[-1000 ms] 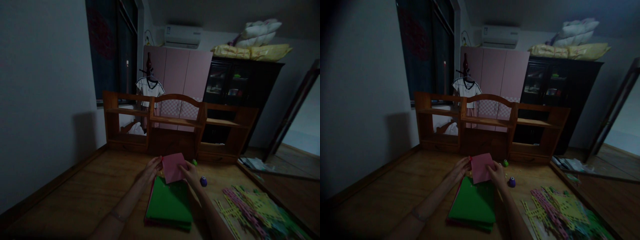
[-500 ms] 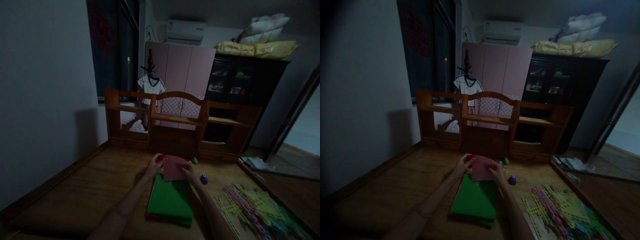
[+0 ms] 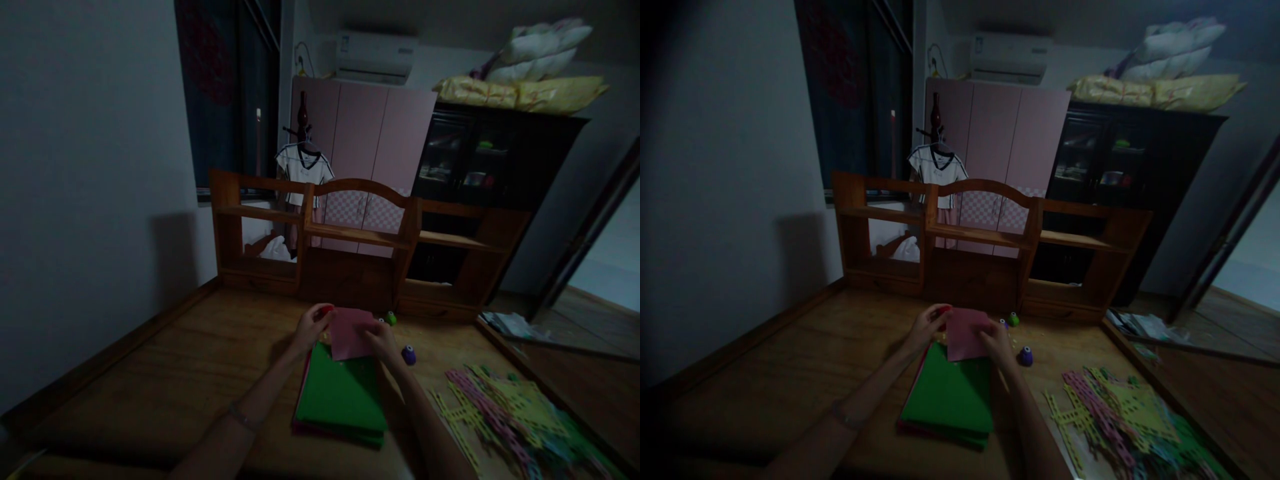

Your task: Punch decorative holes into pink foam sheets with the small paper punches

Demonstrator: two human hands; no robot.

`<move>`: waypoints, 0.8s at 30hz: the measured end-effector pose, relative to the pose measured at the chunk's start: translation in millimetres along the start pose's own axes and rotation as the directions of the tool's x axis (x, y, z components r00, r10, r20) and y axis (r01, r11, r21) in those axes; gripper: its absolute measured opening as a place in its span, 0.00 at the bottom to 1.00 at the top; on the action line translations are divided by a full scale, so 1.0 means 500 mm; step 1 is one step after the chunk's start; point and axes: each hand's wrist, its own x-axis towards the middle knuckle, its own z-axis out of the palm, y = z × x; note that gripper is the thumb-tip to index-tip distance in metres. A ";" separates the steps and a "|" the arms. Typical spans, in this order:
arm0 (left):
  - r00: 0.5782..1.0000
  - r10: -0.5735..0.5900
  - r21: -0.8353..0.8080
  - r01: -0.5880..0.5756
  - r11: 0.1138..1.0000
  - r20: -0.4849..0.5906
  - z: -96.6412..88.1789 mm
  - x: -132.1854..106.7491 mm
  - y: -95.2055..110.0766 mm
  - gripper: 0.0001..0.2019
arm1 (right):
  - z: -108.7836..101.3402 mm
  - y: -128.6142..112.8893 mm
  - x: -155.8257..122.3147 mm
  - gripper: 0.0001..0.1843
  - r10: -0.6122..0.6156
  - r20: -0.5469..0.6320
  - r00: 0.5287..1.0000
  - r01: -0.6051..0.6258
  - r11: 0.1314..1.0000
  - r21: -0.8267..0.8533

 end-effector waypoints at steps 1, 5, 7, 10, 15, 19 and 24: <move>1.000 -0.003 -0.003 0.003 1.000 0.002 0.000 0.001 0.000 0.21 | -0.001 -0.004 -0.001 0.17 0.007 0.003 1.000 -0.007 1.000 -0.006; 1.000 0.002 0.001 -0.002 1.000 0.030 -0.002 0.002 -0.001 0.20 | -0.003 -0.009 -0.003 0.16 0.001 0.001 1.000 -0.001 0.999 -0.046; 0.999 0.013 0.015 -0.014 1.000 0.048 -0.004 0.002 -0.003 0.19 | -0.004 -0.006 -0.002 0.16 -0.015 0.008 1.000 0.015 0.998 -0.056; 0.998 -0.004 0.015 0.004 1.000 0.055 -0.005 0.003 -0.005 0.19 | -0.004 0.003 0.001 0.16 -0.038 0.031 0.999 0.039 0.998 -0.050; 0.998 -0.023 0.025 0.022 0.999 0.055 -0.007 0.004 -0.007 0.19 | -0.004 0.017 0.004 0.17 -0.039 0.045 0.998 0.041 0.998 -0.040; 0.998 -0.042 0.034 0.040 0.999 0.052 -0.009 0.006 -0.009 0.20 | -0.002 0.022 0.006 0.17 -0.027 0.043 0.999 0.029 0.998 -0.058; 0.999 -0.032 0.041 0.030 0.999 0.042 -0.012 0.010 -0.017 0.21 | 0.000 0.019 0.004 0.17 -0.030 0.040 0.999 0.033 0.997 -0.067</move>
